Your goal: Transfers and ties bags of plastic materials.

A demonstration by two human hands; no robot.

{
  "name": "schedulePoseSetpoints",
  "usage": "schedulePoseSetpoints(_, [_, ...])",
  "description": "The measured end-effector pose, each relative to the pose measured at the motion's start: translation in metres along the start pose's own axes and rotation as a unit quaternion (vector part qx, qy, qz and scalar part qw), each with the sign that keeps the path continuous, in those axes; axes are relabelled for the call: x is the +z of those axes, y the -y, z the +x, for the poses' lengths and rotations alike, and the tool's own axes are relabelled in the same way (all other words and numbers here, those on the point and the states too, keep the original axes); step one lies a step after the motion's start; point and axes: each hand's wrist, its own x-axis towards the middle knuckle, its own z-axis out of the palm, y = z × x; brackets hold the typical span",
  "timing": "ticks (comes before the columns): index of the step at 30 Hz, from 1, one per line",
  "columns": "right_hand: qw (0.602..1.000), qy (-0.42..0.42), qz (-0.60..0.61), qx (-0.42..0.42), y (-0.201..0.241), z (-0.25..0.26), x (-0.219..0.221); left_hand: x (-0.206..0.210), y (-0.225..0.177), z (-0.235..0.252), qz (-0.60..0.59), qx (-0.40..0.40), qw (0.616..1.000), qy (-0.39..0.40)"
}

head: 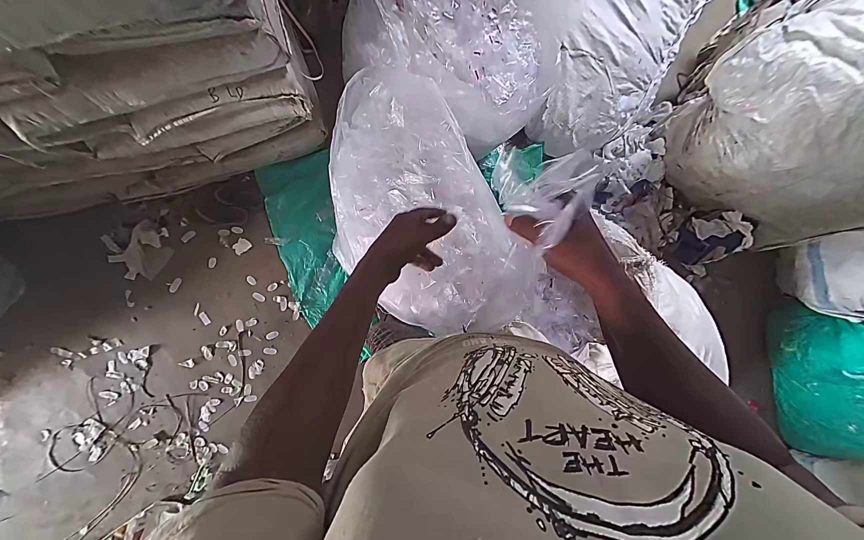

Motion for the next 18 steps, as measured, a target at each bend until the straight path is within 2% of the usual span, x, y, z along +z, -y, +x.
schedulePoseSetpoints(2, [0.991, 0.033, -0.126, 0.014, 0.002, 0.003, 0.007, 0.003, -0.017, 0.012, -0.041, 0.068, 0.994, 0.071])
schedulePoseSetpoints(4, [0.978, 0.048, -0.202, 0.032, 0.002, 0.007, 0.015, 0.012, -0.029, 0.023, -0.046, 0.108, 0.985, 0.123])
schedulePoseSetpoints(5, [0.974, 0.061, -0.214, 0.043, 0.003, 0.008, 0.018, 0.019, -0.031, 0.026, -0.038, 0.127, 0.984, 0.122])
schedulePoseSetpoints(7, [0.972, 0.093, -0.211, 0.049, 0.006, 0.011, 0.022, 0.029, -0.03, 0.027, -0.014, 0.159, 0.985, 0.068])
schedulePoseSetpoints(9, [0.977, 0.124, -0.165, 0.051, 0.007, 0.013, 0.022, 0.032, -0.025, 0.025, 0.002, 0.176, 0.984, 0.015])
schedulePoseSetpoints(11, [0.985, 0.144, -0.07, 0.071, 0.006, 0.012, 0.018, 0.029, -0.018, 0.02, 0.002, 0.182, 0.983, -0.012])
schedulePoseSetpoints(14, [0.983, 0.124, 0.08, 0.11, 0.002, 0.005, 0.016, 0.019, -0.007, 0.011, -0.029, 0.165, 0.985, -0.036])
schedulePoseSetpoints(18, [0.971, 0.085, 0.163, 0.151, -0.003, 0.001, 0.015, 0.006, 0.003, 0.0, -0.051, 0.129, 0.989, -0.059])
